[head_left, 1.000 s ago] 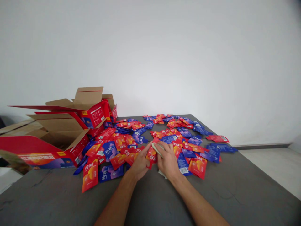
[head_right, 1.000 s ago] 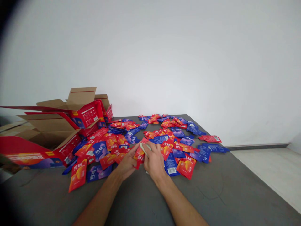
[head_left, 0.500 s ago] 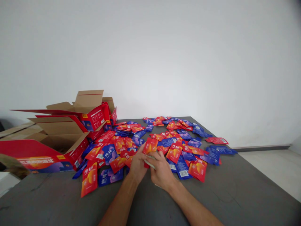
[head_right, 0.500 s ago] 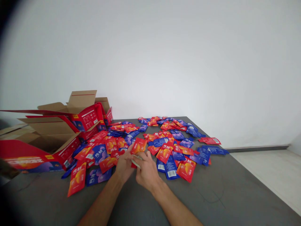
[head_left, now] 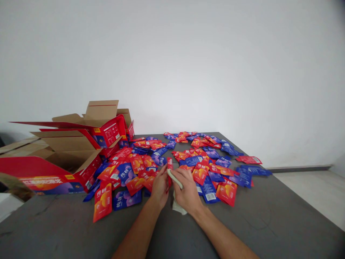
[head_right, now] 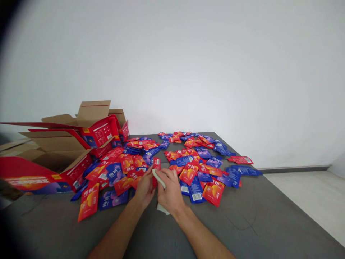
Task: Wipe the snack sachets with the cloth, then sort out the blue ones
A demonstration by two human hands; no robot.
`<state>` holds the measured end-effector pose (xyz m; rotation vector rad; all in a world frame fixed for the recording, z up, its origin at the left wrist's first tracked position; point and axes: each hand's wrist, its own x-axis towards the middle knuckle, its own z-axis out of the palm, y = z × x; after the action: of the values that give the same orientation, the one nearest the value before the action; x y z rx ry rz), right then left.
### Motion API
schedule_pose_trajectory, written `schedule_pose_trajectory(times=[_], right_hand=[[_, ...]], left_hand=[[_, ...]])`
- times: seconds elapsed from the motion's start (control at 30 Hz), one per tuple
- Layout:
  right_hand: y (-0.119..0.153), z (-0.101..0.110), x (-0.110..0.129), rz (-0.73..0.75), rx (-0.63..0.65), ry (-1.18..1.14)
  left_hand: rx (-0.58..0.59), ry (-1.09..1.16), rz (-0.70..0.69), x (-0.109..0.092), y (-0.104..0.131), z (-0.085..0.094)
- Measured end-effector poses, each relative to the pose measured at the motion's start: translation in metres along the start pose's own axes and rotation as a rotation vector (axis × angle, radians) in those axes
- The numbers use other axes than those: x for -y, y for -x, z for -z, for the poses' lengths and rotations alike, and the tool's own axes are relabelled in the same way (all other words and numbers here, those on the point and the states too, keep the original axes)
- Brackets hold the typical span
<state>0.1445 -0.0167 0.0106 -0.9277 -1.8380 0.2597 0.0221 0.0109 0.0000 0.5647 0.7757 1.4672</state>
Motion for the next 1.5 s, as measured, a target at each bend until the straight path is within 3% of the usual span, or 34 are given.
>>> schedule_pose_trajectory(times=[0.2,0.33,0.57,0.63,0.83,0.93,1.07,1.27,1.4,1.5], right_hand=[[0.004,-0.003,0.003,0.047,0.095,0.08],[0.002,0.002,0.006,0.041,0.164,0.157],[-0.01,0.022,-0.014,-0.091,-0.056,0.371],[-0.011,0.024,-0.017,-0.099,-0.067,0.394],[0.001,0.005,0.007,0.022,0.229,0.24],[0.005,-0.001,0.015,0.038,0.3,0.183],[0.003,0.004,0.005,0.007,0.291,0.189],[-0.006,0.018,-0.03,-0.3,0.115,0.45],[-0.011,0.034,-0.048,-0.495,0.123,0.652],[-0.015,0.045,-0.056,-0.595,0.23,0.688]], left_hand=[[0.059,0.087,-0.09,-0.007,0.001,-0.006],[0.133,0.151,-0.053,-0.014,0.005,-0.009],[0.267,0.005,0.056,0.001,0.01,-0.009],[0.292,0.017,0.065,0.001,0.012,-0.013],[0.166,0.147,0.049,-0.01,0.009,-0.017],[0.154,0.112,0.034,-0.011,0.005,-0.014],[0.049,-0.241,-0.15,-0.006,-0.002,-0.004],[0.005,-1.212,-0.583,-0.002,-0.014,0.022],[-0.055,-1.643,-0.628,-0.001,-0.018,0.032],[-0.119,-1.816,-0.631,-0.002,-0.021,0.04]])
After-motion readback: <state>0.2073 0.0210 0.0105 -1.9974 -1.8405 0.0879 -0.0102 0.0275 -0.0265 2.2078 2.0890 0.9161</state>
